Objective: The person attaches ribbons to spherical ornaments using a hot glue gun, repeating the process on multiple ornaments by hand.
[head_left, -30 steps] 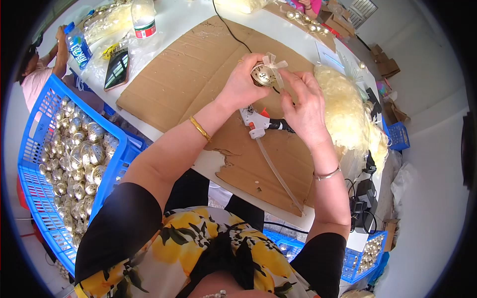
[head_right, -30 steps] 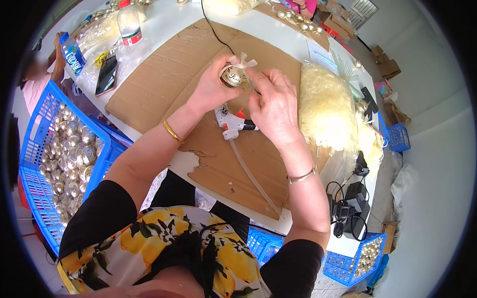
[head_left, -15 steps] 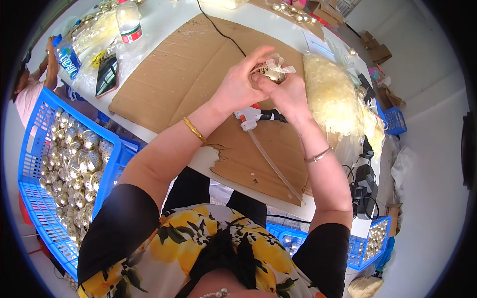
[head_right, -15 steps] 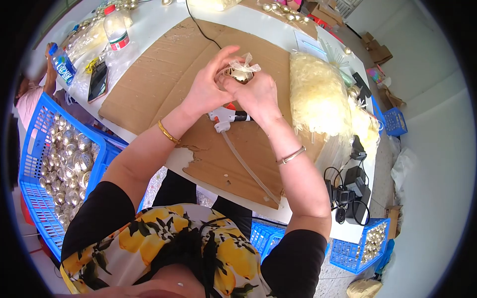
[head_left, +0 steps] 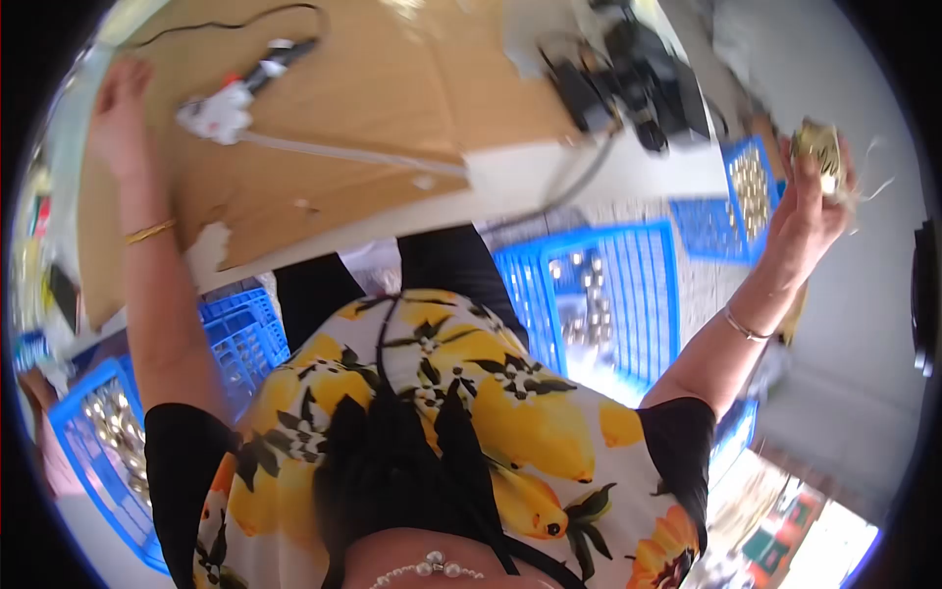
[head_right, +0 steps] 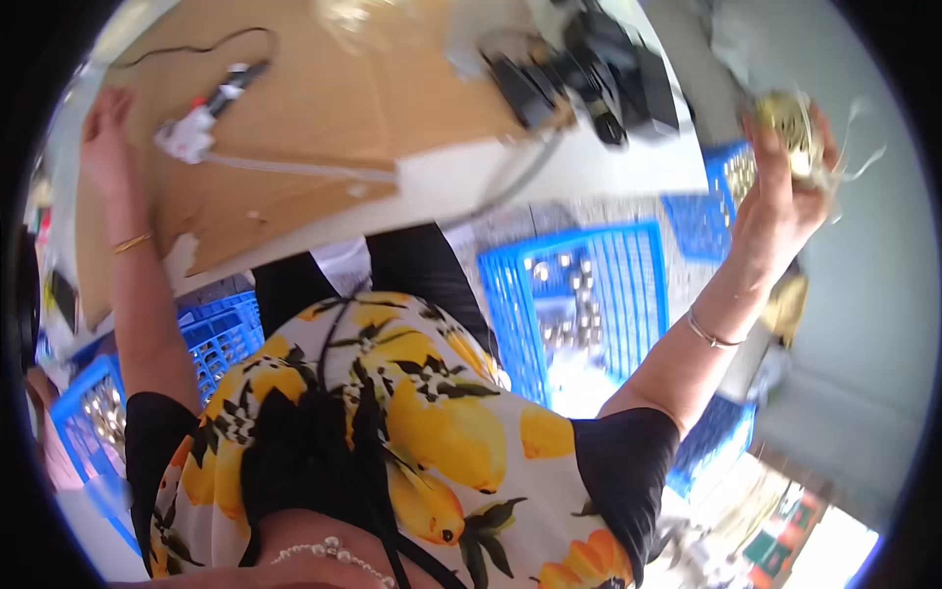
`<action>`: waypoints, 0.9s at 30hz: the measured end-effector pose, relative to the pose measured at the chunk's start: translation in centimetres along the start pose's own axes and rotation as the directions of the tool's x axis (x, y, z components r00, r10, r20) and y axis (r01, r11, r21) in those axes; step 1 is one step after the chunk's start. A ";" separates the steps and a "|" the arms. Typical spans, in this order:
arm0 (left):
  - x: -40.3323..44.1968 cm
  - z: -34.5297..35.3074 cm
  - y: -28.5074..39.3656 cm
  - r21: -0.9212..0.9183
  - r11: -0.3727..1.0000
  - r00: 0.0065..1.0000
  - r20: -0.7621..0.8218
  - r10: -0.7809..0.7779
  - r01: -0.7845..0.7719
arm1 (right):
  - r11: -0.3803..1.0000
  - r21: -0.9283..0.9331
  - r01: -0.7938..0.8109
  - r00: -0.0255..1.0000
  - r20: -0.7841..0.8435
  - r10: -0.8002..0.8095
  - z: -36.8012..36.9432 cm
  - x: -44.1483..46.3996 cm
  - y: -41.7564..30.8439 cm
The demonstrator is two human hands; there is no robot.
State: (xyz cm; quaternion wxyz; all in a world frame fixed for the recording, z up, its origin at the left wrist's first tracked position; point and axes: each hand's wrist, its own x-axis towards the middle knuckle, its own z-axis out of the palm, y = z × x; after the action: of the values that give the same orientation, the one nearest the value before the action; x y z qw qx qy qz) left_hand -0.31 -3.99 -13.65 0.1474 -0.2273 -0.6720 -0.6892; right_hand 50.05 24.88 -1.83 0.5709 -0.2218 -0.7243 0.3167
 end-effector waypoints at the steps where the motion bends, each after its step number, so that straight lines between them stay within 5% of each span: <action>1: -0.2 -0.1 0.2 -0.025 1.000 1.000 -0.016 -0.003 0.002 | 0.986 0.116 -0.122 0.990 -0.051 0.129 -3.7 -2.6 2.1; 3: 0.7 -1.4 -0.9 0.018 1.000 1.000 -0.013 -0.016 0.016 | 0.917 0.136 -0.375 0.866 -0.301 0.399 -10.2 -10.8 7.7; 5: 1.3 -2.2 -1.5 0.046 0.997 0.998 -0.009 -0.063 0.064 | 0.709 0.082 -0.701 0.657 -0.313 0.686 -13.3 -20.1 11.0; 6: 2.0 -2.8 -1.9 0.070 0.993 0.994 -0.050 -0.096 0.099 | 0.488 -0.137 -0.862 0.500 -0.382 0.777 -13.3 -24.4 11.1; 7: 3.3 -4.1 -3.3 0.056 0.991 0.993 -0.013 -0.121 0.121 | 0.405 0.023 -0.914 0.385 -0.266 0.884 -15.6 -30.1 14.3; 9: 1.8 -3.1 -1.6 0.136 0.979 0.988 -0.050 -0.148 0.153 | 0.183 0.275 -0.944 0.084 -0.333 0.939 -15.5 -38.3 17.8; 11: 4.0 -5.2 -4.2 0.077 0.993 0.996 0.008 -0.093 0.093 | 0.074 0.449 -0.890 -0.085 -0.322 0.943 -14.8 -42.8 18.6; 15: 4.9 -5.8 -4.6 0.060 0.997 0.990 -0.123 0.065 -0.058 | 0.019 0.611 -0.792 -0.171 -0.252 0.952 -15.3 -45.8 21.2; 16: 5.5 -6.8 -4.8 0.074 0.995 0.981 -0.178 0.081 -0.068 | -0.058 0.610 -0.790 -0.294 -0.294 0.910 -14.2 -44.6 20.7; 21: 4.0 -4.8 -1.9 0.122 0.991 0.949 -0.301 0.096 -0.061 | -0.015 0.620 -0.785 -0.369 -0.447 0.815 -16.9 -40.5 20.8; 27: 5.9 -4.8 -2.0 0.010 0.974 0.918 -0.332 0.216 -0.225 | 0.554 0.370 -0.746 0.133 -0.732 0.668 -15.6 -31.3 17.6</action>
State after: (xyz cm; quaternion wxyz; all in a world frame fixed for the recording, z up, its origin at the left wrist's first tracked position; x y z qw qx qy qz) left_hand -6.92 -8.09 -12.29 0.3315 -0.1846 -0.5978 -0.7062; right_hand 72.26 19.05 -33.59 0.6046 -0.6772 -0.1904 0.3737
